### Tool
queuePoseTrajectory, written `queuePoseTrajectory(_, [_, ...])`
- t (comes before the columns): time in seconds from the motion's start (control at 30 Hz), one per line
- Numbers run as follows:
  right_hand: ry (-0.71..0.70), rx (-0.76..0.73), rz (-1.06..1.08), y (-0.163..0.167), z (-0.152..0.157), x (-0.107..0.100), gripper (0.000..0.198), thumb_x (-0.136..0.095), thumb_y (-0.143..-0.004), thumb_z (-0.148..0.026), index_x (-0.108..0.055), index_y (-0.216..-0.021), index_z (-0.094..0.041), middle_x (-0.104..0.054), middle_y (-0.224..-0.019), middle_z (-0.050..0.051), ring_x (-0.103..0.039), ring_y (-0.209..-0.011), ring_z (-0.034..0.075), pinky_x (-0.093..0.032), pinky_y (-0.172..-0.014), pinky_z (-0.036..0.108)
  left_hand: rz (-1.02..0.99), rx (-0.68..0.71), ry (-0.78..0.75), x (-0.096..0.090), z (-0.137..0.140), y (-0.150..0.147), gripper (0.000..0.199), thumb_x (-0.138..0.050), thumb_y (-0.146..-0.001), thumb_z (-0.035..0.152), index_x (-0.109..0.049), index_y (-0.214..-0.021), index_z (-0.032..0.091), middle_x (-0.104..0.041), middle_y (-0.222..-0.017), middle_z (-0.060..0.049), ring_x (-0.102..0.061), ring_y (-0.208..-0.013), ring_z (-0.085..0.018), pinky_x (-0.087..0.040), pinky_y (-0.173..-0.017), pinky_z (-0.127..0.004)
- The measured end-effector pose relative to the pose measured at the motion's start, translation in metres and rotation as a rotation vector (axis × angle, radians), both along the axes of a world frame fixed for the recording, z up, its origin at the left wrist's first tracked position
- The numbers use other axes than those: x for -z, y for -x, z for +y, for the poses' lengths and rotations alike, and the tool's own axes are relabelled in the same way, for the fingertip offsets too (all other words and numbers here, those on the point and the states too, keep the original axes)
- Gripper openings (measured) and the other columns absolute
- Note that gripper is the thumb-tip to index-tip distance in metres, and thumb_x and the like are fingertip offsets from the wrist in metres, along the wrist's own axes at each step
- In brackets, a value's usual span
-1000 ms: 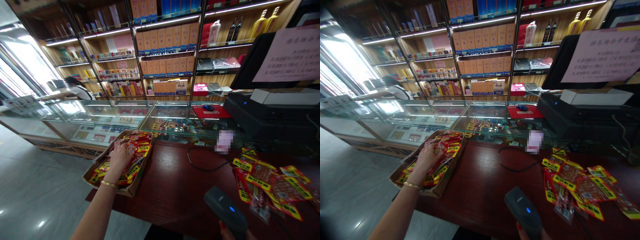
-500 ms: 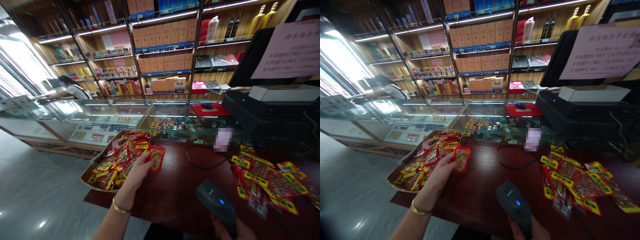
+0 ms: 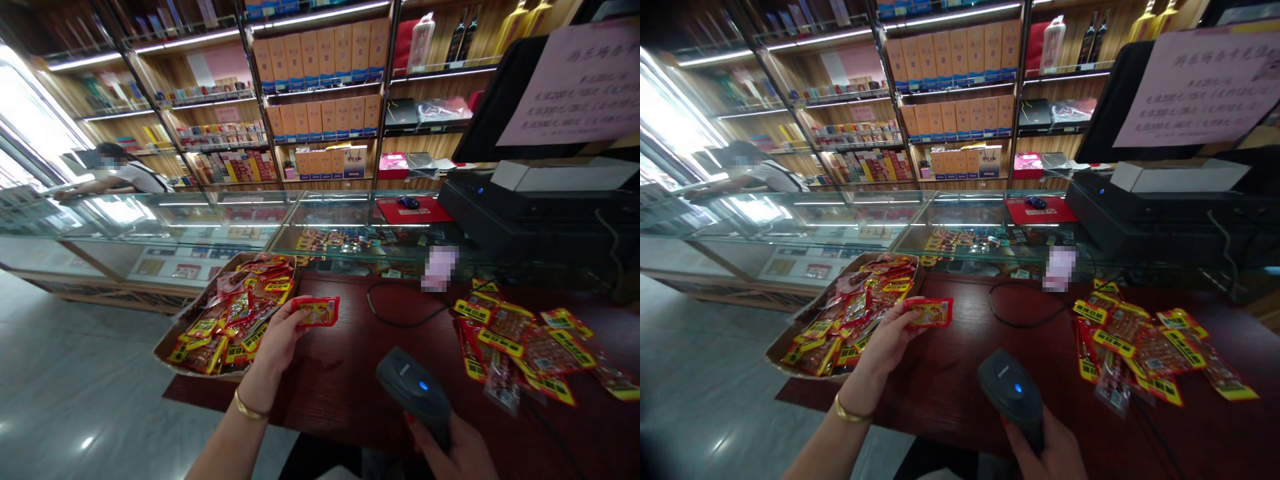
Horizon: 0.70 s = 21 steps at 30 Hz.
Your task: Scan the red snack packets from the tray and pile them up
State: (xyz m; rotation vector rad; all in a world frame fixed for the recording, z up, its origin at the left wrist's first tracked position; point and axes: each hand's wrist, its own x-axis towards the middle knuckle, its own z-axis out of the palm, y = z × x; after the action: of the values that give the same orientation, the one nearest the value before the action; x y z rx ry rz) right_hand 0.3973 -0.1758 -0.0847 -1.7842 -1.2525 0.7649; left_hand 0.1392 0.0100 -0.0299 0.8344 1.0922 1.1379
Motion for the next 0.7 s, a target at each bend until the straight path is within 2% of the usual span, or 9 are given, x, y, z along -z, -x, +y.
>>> queuePoseTrajectory(0.1, [0.012,-0.097,-0.038,-0.001,0.001,0.0,0.038,-0.06,-0.086,-0.054,-0.078,-0.09,-0.021,-0.081,-0.079,0.007,-0.076,-0.07,0.026,-0.06,-0.073,0.03,0.08,0.073,-0.025,0.007,-0.002,-0.002,0.048,-0.082,-0.066,0.027,-0.07,-0.112,0.017,-0.076,-0.096,-0.005,-0.071,-0.081,-0.019,-0.057,-0.071,-0.028])
queuePoseTrajectory(0.17, [0.028,-0.14,-0.06,-0.002,0.001,0.002,0.041,-0.059,-0.088,-0.051,-0.077,-0.105,-0.019,-0.083,-0.094,0.01,-0.078,-0.083,0.028,-0.061,-0.079,0.031,0.12,0.123,-0.066,0.01,-0.003,-0.003,0.049,-0.085,-0.064,0.025,-0.069,-0.109,0.017,-0.076,-0.089,-0.004,-0.07,-0.076,-0.017,-0.056,-0.071,-0.028])
queuePoseTrajectory(0.23, [0.062,-0.16,-0.078,-0.002,0.001,0.003,0.042,-0.057,-0.089,-0.049,-0.076,-0.112,-0.018,-0.082,-0.1,0.011,-0.078,-0.091,0.029,-0.061,-0.083,0.033,0.153,0.159,-0.09,0.012,-0.001,-0.002,0.043,-0.086,-0.063,0.026,-0.07,-0.101,0.015,-0.076,-0.085,-0.004,-0.069,-0.073,-0.016,-0.055,-0.071,-0.027])
queuePoseTrajectory(0.43, [0.079,-0.161,-0.086,0.005,0.005,-0.004,0.042,-0.058,-0.087,-0.044,-0.075,-0.115,-0.017,-0.08,-0.112,0.014,-0.075,-0.105,0.032,-0.057,-0.096,0.041,0.231,0.187,-0.115,0.007,0.001,-0.003,0.037,-0.084,-0.066,0.028,-0.075,-0.099,0.015,-0.076,-0.086,-0.004,-0.068,-0.073,-0.017,-0.052,-0.07,-0.026])
queuePoseTrajectory(0.7, [0.045,-0.179,-0.067,0.007,0.006,-0.01,0.039,-0.058,-0.089,-0.041,-0.075,-0.117,-0.019,-0.081,-0.112,0.012,-0.075,-0.105,0.03,-0.057,-0.097,0.039,0.265,0.194,-0.133,0.005,0.002,-0.007,0.037,-0.083,-0.065,0.031,-0.077,-0.098,0.016,-0.075,-0.082,-0.004,-0.066,-0.071,-0.017,-0.049,-0.066,-0.027])
